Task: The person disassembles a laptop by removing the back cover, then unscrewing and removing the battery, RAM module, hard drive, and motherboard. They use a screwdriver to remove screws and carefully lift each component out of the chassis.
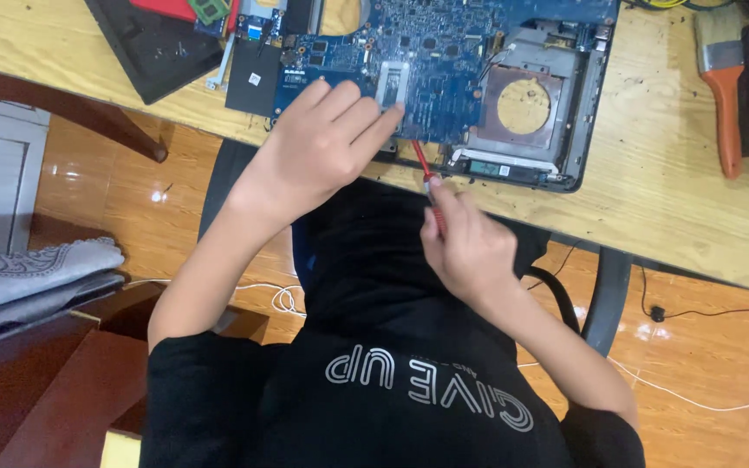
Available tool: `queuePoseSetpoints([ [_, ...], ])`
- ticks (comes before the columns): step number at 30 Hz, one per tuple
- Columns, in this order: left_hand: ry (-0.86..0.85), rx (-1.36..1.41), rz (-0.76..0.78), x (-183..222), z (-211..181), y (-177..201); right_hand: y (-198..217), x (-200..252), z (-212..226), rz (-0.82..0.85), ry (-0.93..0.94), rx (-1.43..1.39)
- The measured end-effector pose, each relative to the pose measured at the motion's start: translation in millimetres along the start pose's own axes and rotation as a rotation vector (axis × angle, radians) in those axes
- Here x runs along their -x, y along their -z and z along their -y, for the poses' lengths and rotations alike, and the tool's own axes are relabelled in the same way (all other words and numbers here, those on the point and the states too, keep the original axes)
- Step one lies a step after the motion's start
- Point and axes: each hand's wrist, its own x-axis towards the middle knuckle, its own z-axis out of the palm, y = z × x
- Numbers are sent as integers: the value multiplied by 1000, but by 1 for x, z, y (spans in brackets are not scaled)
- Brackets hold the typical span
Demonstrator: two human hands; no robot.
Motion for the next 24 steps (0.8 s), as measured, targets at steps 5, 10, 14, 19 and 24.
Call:
queuePoseSetpoints([
  [5, -39, -26, -65, 0, 1, -2, 30, -14, -15, -58, 132, 38],
  [10, -102, -88, -108, 1, -5, -12, 23, 3, -53, -169, 291, 34],
  [14, -165, -142, -93, 5, -8, -18, 26, -2, -64, -181, 262, 58],
  [19, -179, -105, -138, 12, 0, -26, 43, -42, -56, -69, 202, 90],
  [24, -136, -22, -163, 17, 13, -20, 41, -60, -56, -18, 246, 93],
])
